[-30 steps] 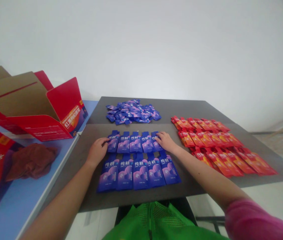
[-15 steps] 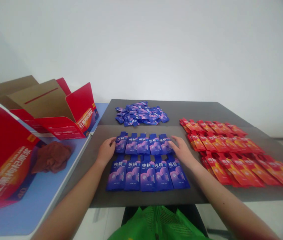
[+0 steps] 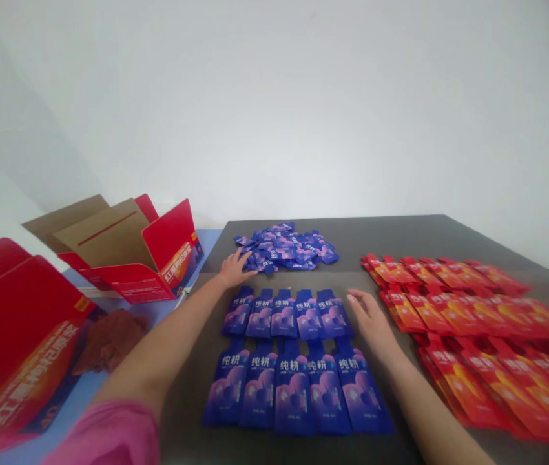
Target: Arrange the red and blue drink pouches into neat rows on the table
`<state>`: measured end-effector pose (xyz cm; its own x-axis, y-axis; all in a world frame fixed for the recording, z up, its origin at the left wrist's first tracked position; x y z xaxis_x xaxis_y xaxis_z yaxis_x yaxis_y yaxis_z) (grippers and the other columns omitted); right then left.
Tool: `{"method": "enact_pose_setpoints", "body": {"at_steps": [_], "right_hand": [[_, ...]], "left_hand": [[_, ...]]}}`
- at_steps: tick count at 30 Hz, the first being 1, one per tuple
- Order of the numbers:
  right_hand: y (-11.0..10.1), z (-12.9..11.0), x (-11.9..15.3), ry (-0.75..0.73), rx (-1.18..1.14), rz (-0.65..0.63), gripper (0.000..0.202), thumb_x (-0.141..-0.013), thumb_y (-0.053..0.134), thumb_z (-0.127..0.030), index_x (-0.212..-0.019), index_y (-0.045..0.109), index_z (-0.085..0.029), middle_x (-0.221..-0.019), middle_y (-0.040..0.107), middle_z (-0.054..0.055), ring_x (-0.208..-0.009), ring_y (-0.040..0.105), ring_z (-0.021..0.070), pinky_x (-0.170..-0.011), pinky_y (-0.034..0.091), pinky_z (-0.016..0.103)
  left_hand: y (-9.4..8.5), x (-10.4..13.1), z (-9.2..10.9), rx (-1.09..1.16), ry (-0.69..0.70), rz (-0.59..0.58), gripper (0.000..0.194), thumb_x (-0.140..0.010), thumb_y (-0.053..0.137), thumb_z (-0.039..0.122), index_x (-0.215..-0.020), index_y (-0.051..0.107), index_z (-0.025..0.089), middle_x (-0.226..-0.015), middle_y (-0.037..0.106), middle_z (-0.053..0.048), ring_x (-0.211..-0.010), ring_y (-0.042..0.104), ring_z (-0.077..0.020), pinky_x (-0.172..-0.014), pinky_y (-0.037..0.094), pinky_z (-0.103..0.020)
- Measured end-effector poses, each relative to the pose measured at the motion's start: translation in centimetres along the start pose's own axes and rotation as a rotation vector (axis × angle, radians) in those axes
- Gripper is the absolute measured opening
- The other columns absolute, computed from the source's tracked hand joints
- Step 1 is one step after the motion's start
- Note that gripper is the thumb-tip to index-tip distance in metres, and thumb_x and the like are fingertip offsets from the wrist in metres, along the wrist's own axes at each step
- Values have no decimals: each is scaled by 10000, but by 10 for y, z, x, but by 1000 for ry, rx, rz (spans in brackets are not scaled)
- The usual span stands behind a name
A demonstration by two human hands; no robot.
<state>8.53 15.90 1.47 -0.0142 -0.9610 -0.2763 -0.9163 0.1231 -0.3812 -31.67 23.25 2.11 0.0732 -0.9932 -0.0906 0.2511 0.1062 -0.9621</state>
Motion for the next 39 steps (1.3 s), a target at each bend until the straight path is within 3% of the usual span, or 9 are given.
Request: {"method": "enact_pose_setpoints", "body": {"at_steps": [6, 10, 14, 18, 21, 26, 29, 34, 39], "right_hand": [[2, -1, 6, 19, -17, -37, 401, -854, 494, -540, -1027, 619, -201, -1078, 658, 100, -1045, 607, 257, -962, 463, 438], [5, -9, 9, 2, -28, -83, 364, -869, 484, -517, -1036, 619, -222, -1087, 657, 87, -1029, 614, 245, -939, 482, 409], [5, -9, 11, -14, -30, -84, 357, -863, 498, -524, -1007, 629, -224, -1083, 654, 94, -1026, 612, 251, -962, 470, 429], [6, -8, 12, -17, -39, -96, 360, -870, 499, -523, -1024, 633, -228, -1121, 639, 100, -1064, 598, 257, -981, 457, 441], [9, -9, 12, -29, -50, -108, 355, -877, 499, -521, -1027, 638, -231, -1134, 633, 102, -1066, 597, 257, -983, 457, 441], [13, -4, 13, -27, -48, -136, 354, -884, 498, -519, -1036, 644, -235, -1140, 632, 99, -1068, 594, 255, -981, 459, 442], [12, -1, 13, -21, -38, -140, 361, -882, 493, -525, -1040, 639, -235, -1137, 632, 97, -1073, 592, 256, -982, 457, 441], [11, -4, 14, -2, -51, -154, 372, -885, 478, -538, -1051, 625, -240, -1131, 634, 88, -1067, 593, 249, -962, 466, 415], [16, -9, 17, -20, -52, -187, 387, -877, 482, -551, -1042, 631, -234, -1124, 627, 93, -1065, 586, 255, -947, 466, 420]], "left_hand": [[45, -48, 5, -121, -64, -140, 829, -815, 559, 614, -1508, 316, 231, -1607, 137, -148, -1449, 123, -432, -1141, 142, -562], [58, -72, 19, -135, -98, -145, 855, -824, 505, 659, -1513, 301, 196, -1607, 112, -172, -1445, 123, -444, -1139, 140, -562], [46, -87, 22, -103, -99, -118, 724, -847, 502, 619, -1462, 394, 252, -1585, 241, -132, -1422, 252, -397, -1136, 197, -521], [16, -89, -4, -69, -206, -26, 554, -934, 436, 450, -1432, 417, 208, -1493, 401, -158, -1370, 379, -316, -1116, 283, -434], [3, -84, -33, -39, -377, -25, 575, -901, 539, 422, -1369, 460, 97, -1364, 495, -254, -1288, 465, -367, -1030, 390, -462], [9, -78, -48, 106, -489, -167, 367, -902, 609, 380, -1179, 588, 140, -1169, 616, -96, -1024, 620, -229, -864, 528, -424], [4, -68, -49, 201, -532, -200, 313, -918, 593, 352, -1148, 596, 140, -1113, 626, -76, -939, 634, -195, -796, 551, -382], [-11, -21, -51, 309, -528, -186, 270, -918, 564, 344, -1032, 642, 112, -885, 682, -66, -725, 651, -156, -623, 523, -268], [6, 31, -35, 340, -413, -190, 268, -893, 521, 346, -1003, 677, 157, -840, 729, -39, -738, 674, -169, -611, 504, -238]]}}
Point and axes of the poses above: each hand's wrist, its own x-axis away from the middle knuckle, its own y-axis out of the palm, z = x × y, the point moved 7 cm from there along -x, towards the middle knuckle
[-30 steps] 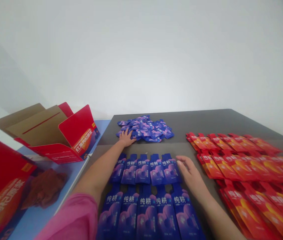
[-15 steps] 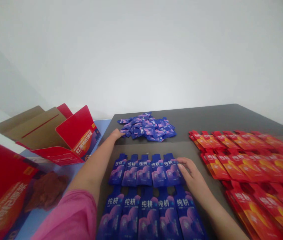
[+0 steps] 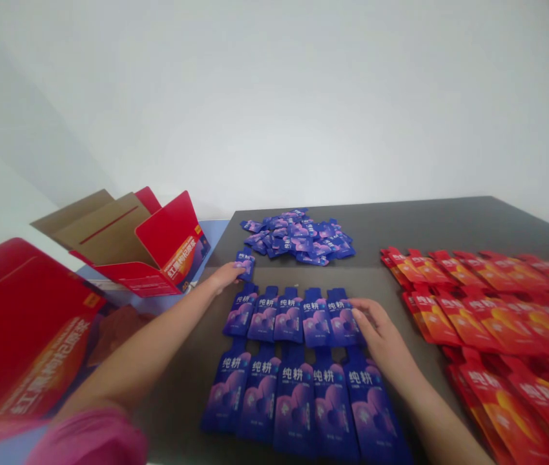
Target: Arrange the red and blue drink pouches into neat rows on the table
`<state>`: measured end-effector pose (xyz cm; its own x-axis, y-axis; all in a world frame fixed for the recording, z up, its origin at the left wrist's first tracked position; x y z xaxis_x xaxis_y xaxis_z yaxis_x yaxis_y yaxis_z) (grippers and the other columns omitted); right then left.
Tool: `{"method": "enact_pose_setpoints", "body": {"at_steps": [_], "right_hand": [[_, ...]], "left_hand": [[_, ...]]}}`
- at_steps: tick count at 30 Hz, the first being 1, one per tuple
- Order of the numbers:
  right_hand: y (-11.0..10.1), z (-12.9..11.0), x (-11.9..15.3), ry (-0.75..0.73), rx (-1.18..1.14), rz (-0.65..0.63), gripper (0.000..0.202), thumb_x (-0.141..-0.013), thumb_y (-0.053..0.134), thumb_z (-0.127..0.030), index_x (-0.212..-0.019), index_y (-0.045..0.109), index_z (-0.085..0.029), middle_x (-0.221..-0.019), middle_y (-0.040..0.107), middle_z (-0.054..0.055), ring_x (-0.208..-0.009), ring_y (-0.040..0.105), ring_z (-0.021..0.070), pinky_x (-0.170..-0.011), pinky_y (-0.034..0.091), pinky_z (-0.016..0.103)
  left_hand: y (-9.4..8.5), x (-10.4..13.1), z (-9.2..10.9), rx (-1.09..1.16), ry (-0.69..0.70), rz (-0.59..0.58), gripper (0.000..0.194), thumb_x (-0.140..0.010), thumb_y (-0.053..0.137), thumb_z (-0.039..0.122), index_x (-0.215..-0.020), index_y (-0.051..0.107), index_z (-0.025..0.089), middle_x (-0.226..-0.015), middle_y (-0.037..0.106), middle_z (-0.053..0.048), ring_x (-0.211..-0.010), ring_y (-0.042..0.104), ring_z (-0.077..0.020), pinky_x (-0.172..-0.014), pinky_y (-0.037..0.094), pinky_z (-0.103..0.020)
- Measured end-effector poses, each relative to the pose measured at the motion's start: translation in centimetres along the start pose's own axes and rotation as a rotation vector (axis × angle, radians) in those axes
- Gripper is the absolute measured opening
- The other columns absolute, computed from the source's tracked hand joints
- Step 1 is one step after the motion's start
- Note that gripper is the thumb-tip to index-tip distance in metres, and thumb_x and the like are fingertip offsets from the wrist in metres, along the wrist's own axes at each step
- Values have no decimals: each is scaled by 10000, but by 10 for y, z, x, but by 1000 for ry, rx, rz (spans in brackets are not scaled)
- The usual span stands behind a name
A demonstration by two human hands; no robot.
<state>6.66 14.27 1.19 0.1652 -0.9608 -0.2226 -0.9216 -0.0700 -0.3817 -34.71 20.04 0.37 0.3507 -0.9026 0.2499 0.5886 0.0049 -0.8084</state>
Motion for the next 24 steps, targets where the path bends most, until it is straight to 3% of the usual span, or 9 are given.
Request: {"method": "enact_pose_setpoints", "body": {"at_steps": [4, 13, 16, 19, 24], "right_hand": [[3, 3, -1, 20, -11, -4, 406, -870, 484, -561, -1044, 633, -227, -1123, 625, 97, -1055, 592, 256, -941, 472, 424], [3, 9, -1, 33, -24, -8, 393, -877, 486, -541, -1056, 627, -221, -1117, 618, 97, -1066, 582, 254, -949, 463, 418], [5, 10, -1, 44, -45, -31, 392, -881, 487, -531, -1074, 618, -216, -1130, 606, 99, -1065, 579, 254, -955, 457, 425], [6, 9, -1, 48, -67, -38, 385, -883, 490, -522, -1079, 613, -214, -1145, 596, 102, -1057, 579, 252, -955, 455, 429], [5, 7, -2, 35, -44, -11, 368, -880, 490, -513, -1050, 627, -216, -1117, 610, 104, -1060, 574, 258, -960, 444, 432]], "left_hand": [[14, 10, 3, -115, 73, -3, 292, -869, 509, 353, -959, 702, 153, -956, 745, -68, -927, 679, -234, -755, 509, -275], [10, -2, 15, -466, 58, -136, 459, -812, 554, 534, -1047, 740, 186, -1177, 697, -113, -1158, 614, -306, -970, 442, -319], [-1, -18, 15, -545, -17, -105, 575, -779, 576, 600, -1045, 737, 116, -1194, 669, -197, -1182, 585, -368, -979, 444, -378], [-15, -43, 20, -568, -65, -21, 582, -834, 555, 557, -1119, 691, 68, -1265, 614, -239, -1222, 550, -374, -986, 442, -411], [-14, -86, 35, -468, -104, 52, 420, -930, 530, 471, -1180, 608, 143, -1200, 634, -113, -1089, 618, -241, -916, 501, -430]]}}
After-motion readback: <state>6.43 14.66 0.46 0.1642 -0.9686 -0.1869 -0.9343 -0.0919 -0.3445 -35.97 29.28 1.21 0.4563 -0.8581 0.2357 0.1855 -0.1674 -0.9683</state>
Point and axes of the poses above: each hand's wrist, its own x-axis away from the middle knuckle, its own y-axis out of the palm, z = x × y, the point moved 7 cm from there along -x, towards the middle knuckle
